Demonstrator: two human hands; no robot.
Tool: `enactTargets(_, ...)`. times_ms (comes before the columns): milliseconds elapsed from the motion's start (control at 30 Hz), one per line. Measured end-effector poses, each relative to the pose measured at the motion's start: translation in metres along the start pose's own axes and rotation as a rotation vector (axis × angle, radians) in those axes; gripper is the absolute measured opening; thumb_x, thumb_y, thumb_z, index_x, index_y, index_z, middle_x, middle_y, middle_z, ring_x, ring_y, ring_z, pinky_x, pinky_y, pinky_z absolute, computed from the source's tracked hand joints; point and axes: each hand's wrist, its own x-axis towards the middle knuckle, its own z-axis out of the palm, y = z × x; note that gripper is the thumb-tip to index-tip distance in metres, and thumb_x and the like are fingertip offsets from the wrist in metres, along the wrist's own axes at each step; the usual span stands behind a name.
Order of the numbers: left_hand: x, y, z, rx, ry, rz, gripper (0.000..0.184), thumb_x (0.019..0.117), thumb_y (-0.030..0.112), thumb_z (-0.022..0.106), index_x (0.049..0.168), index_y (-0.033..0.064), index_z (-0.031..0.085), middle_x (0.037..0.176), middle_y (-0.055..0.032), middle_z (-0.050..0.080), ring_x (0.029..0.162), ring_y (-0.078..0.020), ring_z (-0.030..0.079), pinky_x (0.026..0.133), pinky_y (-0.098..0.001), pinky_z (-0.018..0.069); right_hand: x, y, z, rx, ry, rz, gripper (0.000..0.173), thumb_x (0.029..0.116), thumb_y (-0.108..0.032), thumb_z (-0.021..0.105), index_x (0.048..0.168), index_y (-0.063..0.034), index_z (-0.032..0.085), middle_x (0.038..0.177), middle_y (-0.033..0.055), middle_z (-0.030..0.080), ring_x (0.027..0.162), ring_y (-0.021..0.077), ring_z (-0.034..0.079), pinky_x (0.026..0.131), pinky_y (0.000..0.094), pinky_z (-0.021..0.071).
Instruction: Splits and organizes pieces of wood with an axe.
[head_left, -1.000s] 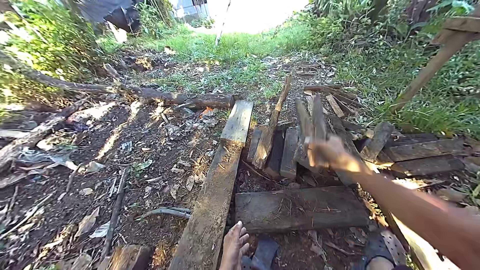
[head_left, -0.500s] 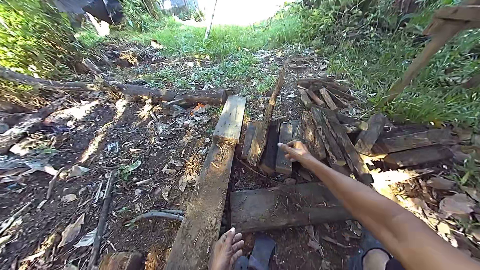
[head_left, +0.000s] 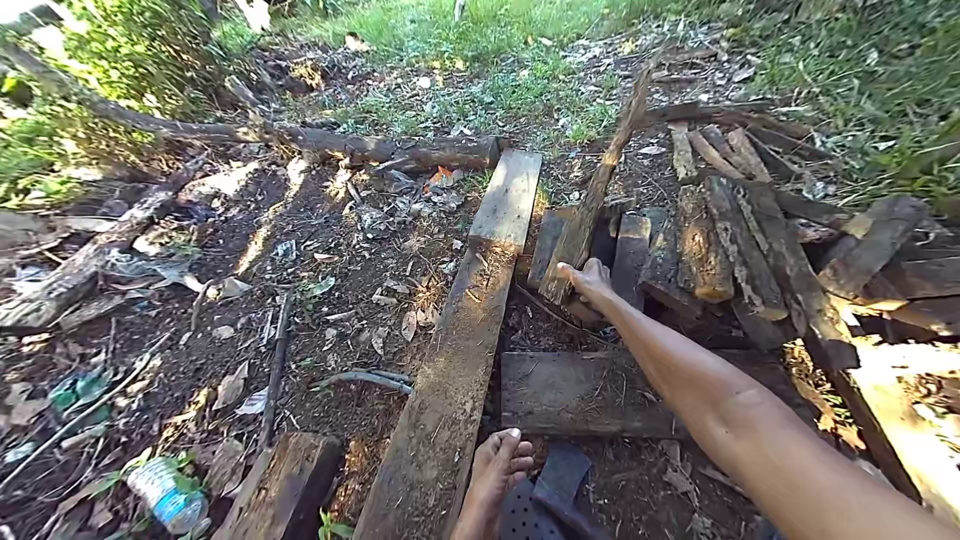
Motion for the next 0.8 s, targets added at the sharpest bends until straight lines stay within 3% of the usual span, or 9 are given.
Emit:
enactTargets(67, 0.000, 0.000, -0.002, -0.004, -0.007, -0.006, 0.038, 0.1076, 0.029, 0.056, 0.130, -0.0011, 0.060, 0.108, -0.0181, 0.075, 0.093, -0.0280, 0.075, 0.084, -0.0413, 0.0618, 0.003, 0.000, -0.004, -0.031, 0.009, -0.052, 0.064, 0.0938, -0.049, 0.070, 0.125, 0.0054, 0.058, 0.119, 0.0312, 0.063, 0.106, 0.0457, 0.066, 0.089, 0.0634, 0.0540)
enactTargets(133, 0.002, 0.000, -0.003, -0.017, -0.008, -0.001, 0.037, 0.1075, 0.028, 0.056, 0.129, -0.0016, 0.060, 0.108, -0.0188, 0.075, 0.092, -0.0283, 0.075, 0.083, -0.0412, 0.0620, 0.008, 0.006, -0.007, 0.075, 0.008, -0.068, 0.057, 0.0923, -0.040, 0.075, 0.121, 0.0066, 0.060, 0.113, 0.0296, 0.066, 0.097, 0.0421, 0.070, 0.084, 0.0600, 0.0578)
enactTargets(267, 0.005, 0.003, -0.005, -0.007, -0.012, 0.017, 0.035, 0.1075, 0.028, 0.056, 0.128, -0.0007, 0.061, 0.107, -0.0178, 0.075, 0.092, -0.0272, 0.075, 0.083, -0.0400, 0.0617, -0.005, 0.037, -0.018, 0.350, -0.136, -0.216, 0.045, 0.0932, -0.038, 0.074, 0.119, -0.0025, 0.065, 0.100, 0.0202, 0.072, 0.081, 0.0333, 0.074, 0.070, 0.0530, 0.0626)
enactTargets(367, 0.006, 0.006, -0.006, 0.038, -0.018, 0.041, 0.035, 0.1080, 0.028, 0.055, 0.128, -0.0003, 0.061, 0.108, -0.0171, 0.075, 0.093, -0.0273, 0.075, 0.083, -0.0406, 0.0618, -0.047, 0.045, -0.042, 0.372, -0.341, -0.261, 0.036, 0.0969, -0.033, 0.072, 0.119, -0.0041, 0.069, 0.100, 0.0169, 0.075, 0.082, 0.0297, 0.075, 0.073, 0.0483, 0.0637)
enactTargets(500, 0.005, 0.004, -0.005, 0.067, -0.032, 0.056, 0.036, 0.1081, 0.028, 0.054, 0.129, -0.0004, 0.061, 0.108, -0.0168, 0.076, 0.093, -0.0274, 0.076, 0.084, -0.0414, 0.0618, -0.099, 0.062, -0.050, 0.247, -0.531, -0.269, 0.036, 0.0898, -0.028, 0.077, 0.114, -0.0027, 0.069, 0.102, 0.0136, 0.075, 0.088, 0.0263, 0.075, 0.079, 0.0450, 0.0644)
enactTargets(600, 0.004, 0.003, -0.004, 0.064, -0.038, 0.055, 0.037, 0.1082, 0.030, 0.054, 0.129, -0.0002, 0.061, 0.108, -0.0166, 0.076, 0.093, -0.0271, 0.075, 0.084, -0.0411, 0.0617, -0.121, 0.073, -0.043, 0.221, -0.667, -0.306, 0.035, 0.0905, -0.029, 0.076, 0.114, -0.0036, 0.071, 0.102, 0.0101, 0.076, 0.091, 0.0214, 0.074, 0.083, 0.0413, 0.0630)
enactTargets(733, 0.003, 0.005, -0.001, 0.059, -0.021, 0.068, 0.038, 0.1080, 0.030, 0.055, 0.129, 0.0000, 0.060, 0.108, -0.0168, 0.075, 0.092, -0.0268, 0.075, 0.083, -0.0406, 0.0618, -0.135, 0.081, -0.035, 0.233, -0.772, -0.279, 0.031, 0.0916, -0.030, 0.075, 0.109, -0.0048, 0.072, 0.097, 0.0084, 0.076, 0.088, 0.0186, 0.074, 0.082, 0.0382, 0.0620)
enactTargets(800, 0.004, 0.006, 0.000, 0.056, -0.016, 0.075, 0.038, 0.1080, 0.030, 0.055, 0.130, -0.0003, 0.060, 0.107, -0.0170, 0.075, 0.090, -0.0267, 0.075, 0.082, -0.0404, 0.0621, -0.132, 0.100, -0.026, 0.258, -0.761, -0.235, 0.032, 0.0927, -0.029, 0.074, 0.112, -0.0038, 0.072, 0.099, 0.0097, 0.076, 0.089, 0.0197, 0.074, 0.082, 0.0389, 0.0622)
